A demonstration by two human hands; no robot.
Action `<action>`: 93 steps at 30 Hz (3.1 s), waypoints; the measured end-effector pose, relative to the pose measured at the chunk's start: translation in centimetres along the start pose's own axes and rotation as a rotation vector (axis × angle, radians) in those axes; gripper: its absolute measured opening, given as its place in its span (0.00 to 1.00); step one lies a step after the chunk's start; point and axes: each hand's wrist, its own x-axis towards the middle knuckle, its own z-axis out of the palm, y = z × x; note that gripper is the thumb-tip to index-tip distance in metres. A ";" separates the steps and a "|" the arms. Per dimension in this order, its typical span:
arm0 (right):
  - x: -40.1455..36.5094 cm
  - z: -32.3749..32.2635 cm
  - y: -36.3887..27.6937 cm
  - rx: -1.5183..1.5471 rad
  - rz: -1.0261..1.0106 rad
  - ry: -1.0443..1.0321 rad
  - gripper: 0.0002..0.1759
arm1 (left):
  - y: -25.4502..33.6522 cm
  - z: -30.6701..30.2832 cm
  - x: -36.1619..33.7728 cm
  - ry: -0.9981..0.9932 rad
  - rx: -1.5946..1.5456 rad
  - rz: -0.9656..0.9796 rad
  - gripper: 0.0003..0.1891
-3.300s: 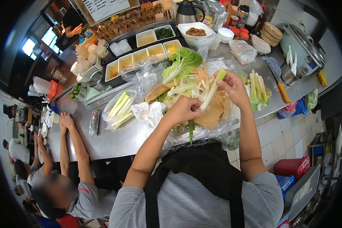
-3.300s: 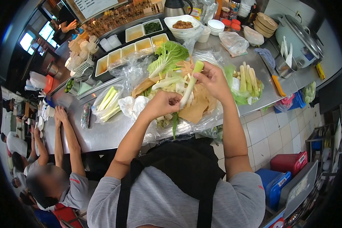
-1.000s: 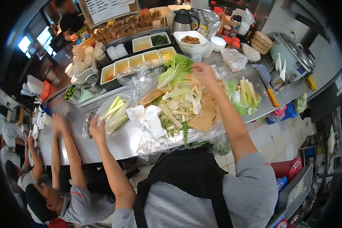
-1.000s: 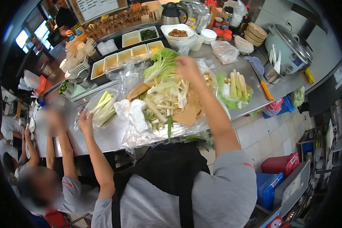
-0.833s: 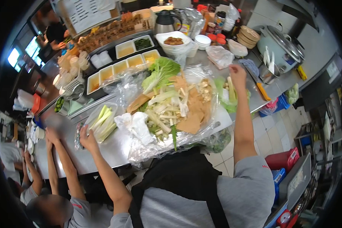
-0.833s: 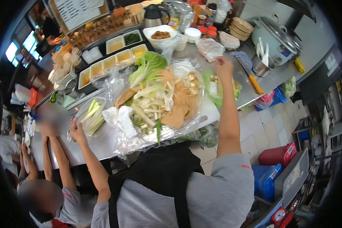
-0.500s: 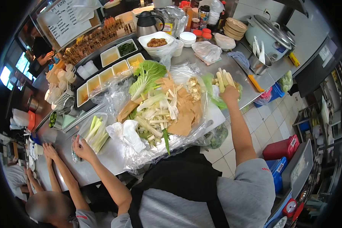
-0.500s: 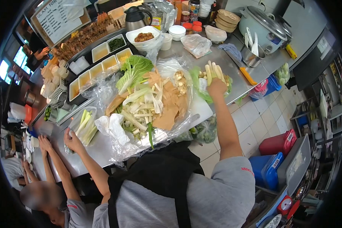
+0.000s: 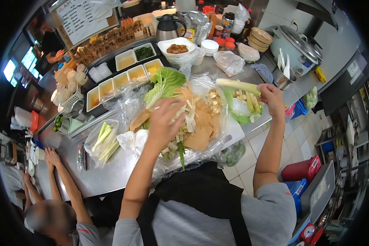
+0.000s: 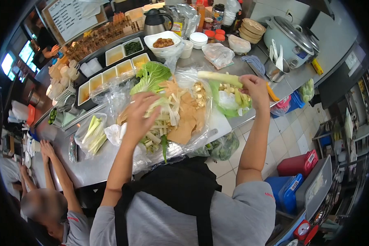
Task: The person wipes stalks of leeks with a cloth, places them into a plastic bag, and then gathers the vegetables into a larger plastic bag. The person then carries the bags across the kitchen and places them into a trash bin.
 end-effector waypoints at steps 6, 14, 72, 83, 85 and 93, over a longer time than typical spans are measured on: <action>-2.6 5.7 0.9 0.104 -0.004 -0.279 0.09 | -2.0 3.9 1.6 0.014 0.085 0.035 0.10; -3.8 8.6 1.4 0.054 -0.031 -0.413 0.10 | -4.2 3.9 -1.3 -0.184 0.088 0.055 0.04; -2.2 11.8 8.1 0.759 -0.179 -0.531 0.19 | -1.8 3.6 -2.5 -0.165 0.027 -0.124 0.22; -3.7 16.9 7.9 0.724 0.070 -0.473 0.22 | -3.5 5.0 -2.4 -0.115 -0.245 -0.451 0.19; -4.0 17.5 8.2 0.716 0.055 -0.453 0.22 | -3.4 4.9 -2.3 -0.048 -0.202 -0.369 0.18; -5.4 19.3 7.1 0.678 0.023 -0.434 0.22 | -2.5 4.1 -1.6 0.063 -0.333 -0.443 0.11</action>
